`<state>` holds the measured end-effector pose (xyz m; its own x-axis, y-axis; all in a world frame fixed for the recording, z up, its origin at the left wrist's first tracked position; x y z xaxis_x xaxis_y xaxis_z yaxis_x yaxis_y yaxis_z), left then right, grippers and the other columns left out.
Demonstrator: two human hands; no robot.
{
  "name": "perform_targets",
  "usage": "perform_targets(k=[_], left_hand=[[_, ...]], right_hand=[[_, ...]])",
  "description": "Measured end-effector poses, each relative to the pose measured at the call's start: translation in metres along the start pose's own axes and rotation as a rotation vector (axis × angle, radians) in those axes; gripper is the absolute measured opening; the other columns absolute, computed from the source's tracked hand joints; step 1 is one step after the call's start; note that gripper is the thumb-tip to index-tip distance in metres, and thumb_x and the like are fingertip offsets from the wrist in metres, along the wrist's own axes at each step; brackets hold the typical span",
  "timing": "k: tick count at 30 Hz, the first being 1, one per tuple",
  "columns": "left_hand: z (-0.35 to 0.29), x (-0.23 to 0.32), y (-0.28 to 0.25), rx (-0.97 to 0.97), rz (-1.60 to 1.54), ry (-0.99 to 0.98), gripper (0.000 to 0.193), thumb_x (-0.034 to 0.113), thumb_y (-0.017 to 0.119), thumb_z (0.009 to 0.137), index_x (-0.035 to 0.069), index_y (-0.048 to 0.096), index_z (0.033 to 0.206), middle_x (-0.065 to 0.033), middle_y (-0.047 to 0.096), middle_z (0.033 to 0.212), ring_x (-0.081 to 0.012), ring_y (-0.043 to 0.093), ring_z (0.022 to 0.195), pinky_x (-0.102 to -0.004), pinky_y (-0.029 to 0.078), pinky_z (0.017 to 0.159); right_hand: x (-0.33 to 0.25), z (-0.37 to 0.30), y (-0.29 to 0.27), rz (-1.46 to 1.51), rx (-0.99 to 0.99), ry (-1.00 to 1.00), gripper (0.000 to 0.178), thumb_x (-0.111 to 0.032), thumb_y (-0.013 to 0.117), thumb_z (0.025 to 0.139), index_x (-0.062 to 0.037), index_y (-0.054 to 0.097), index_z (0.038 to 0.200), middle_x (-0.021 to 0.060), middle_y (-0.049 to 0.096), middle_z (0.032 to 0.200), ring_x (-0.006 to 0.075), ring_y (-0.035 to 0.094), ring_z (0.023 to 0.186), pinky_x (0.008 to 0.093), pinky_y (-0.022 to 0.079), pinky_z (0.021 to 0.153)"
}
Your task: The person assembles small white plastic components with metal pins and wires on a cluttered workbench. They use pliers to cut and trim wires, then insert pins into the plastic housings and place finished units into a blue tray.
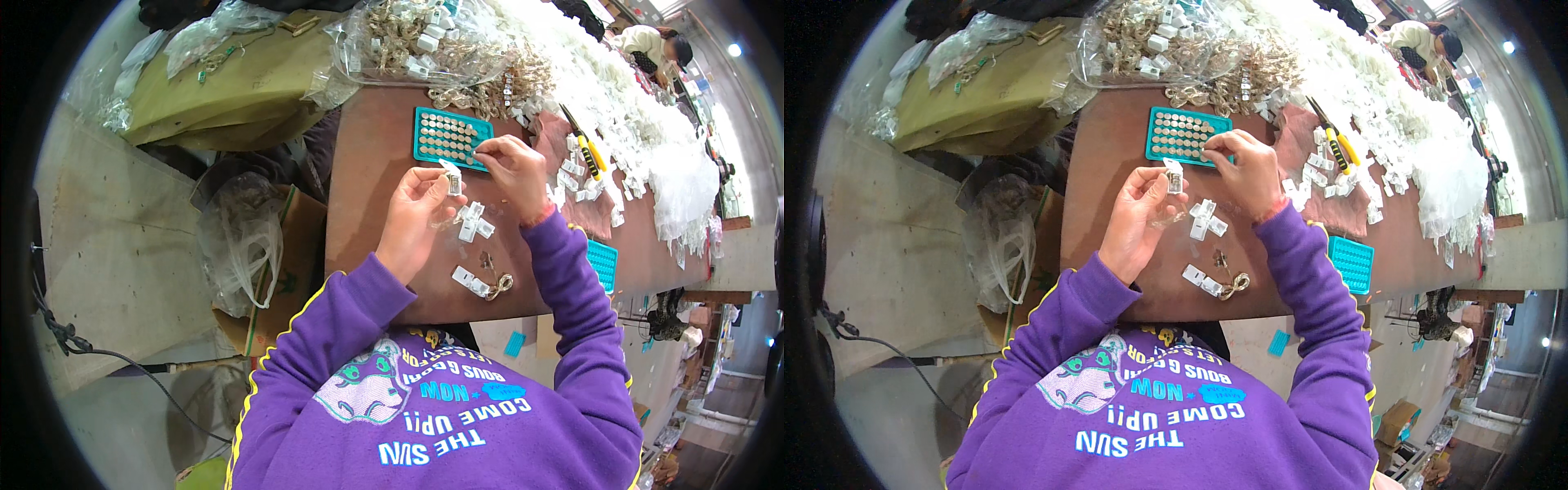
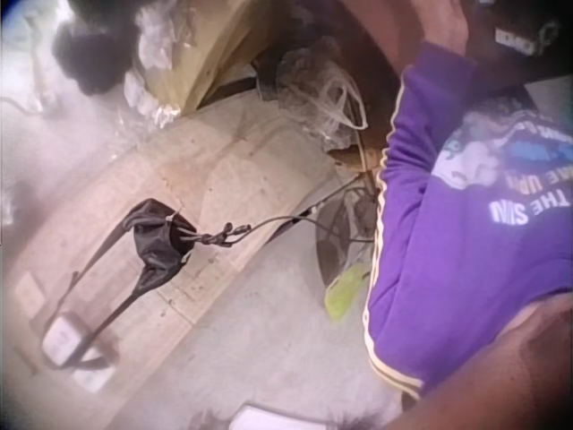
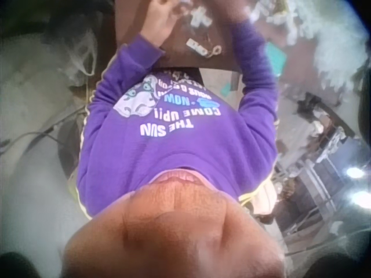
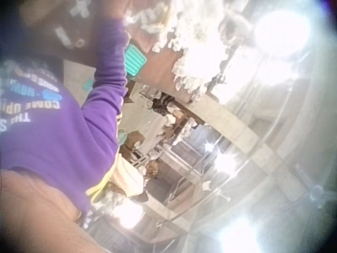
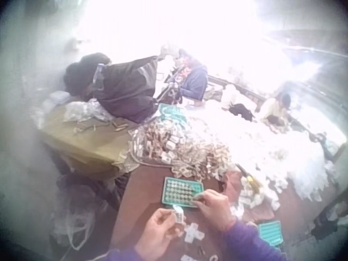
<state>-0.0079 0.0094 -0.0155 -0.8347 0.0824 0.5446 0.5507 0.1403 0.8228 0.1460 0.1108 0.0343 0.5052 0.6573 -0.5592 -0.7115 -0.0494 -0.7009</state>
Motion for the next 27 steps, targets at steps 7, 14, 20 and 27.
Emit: perform_targets(k=[7,14,20,27], left_hand=[[-0.003,-0.004,0.006,-0.007,0.051,0.043,0.013,0.012,0.064,0.094,0.007,0.056,0.102,-0.0060,0.067,0.096,-0.0156,0.068,0.084,-0.0226,0.052,0.066],[-0.005,-0.003,0.006,-0.055,0.134,0.077,0.013,0.010,0.065,0.093,0.005,0.058,0.102,-0.0063,0.067,0.097,-0.0142,0.067,0.083,-0.0240,0.054,0.069],[-0.006,-0.002,0.008,-0.093,0.102,0.074,0.012,0.009,0.066,0.093,0.004,0.058,0.101,-0.0066,0.067,0.096,-0.0145,0.067,0.082,-0.0258,0.056,0.073],[-0.007,-0.001,0.007,-0.061,0.061,0.028,0.012,0.010,0.065,0.093,0.004,0.058,0.101,-0.0066,0.066,0.098,-0.0150,0.067,0.083,-0.0264,0.057,0.074]], right_hand=[[-0.055,-0.025,-0.003,0.009,0.083,-0.097,0.013,-0.001,0.072,0.078,-0.0022,0.067,0.089,0.0088,0.065,0.084,0.0226,0.067,0.070,0.0311,0.054,0.061],[-0.060,-0.028,-0.011,0.054,-0.027,0.003,0.011,-0.002,0.070,0.078,-0.0024,0.063,0.087,0.0094,0.063,0.084,0.0256,0.066,0.069,0.0330,0.053,0.061],[-0.064,-0.030,-0.008,-0.064,0.081,-0.151,0.012,-0.002,0.070,0.079,-0.0027,0.063,0.088,0.0100,0.063,0.084,0.0272,0.065,0.069,0.0333,0.052,0.061],[-0.062,-0.026,-0.012,0.128,-0.084,0.068,0.010,-0.003,0.071,0.079,-0.0026,0.064,0.086,0.0101,0.064,0.081,0.0271,0.065,0.072,0.0336,0.052,0.063]])
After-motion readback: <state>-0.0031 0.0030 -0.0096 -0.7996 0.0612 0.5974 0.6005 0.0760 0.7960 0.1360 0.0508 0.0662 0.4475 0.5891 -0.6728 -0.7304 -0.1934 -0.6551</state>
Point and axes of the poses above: each hand's wrist, its own z-axis towards the middle knuckle, its own y-axis out of the palm, x = y × z, the point moved 1 cm from there along z, towards the middle knuckle
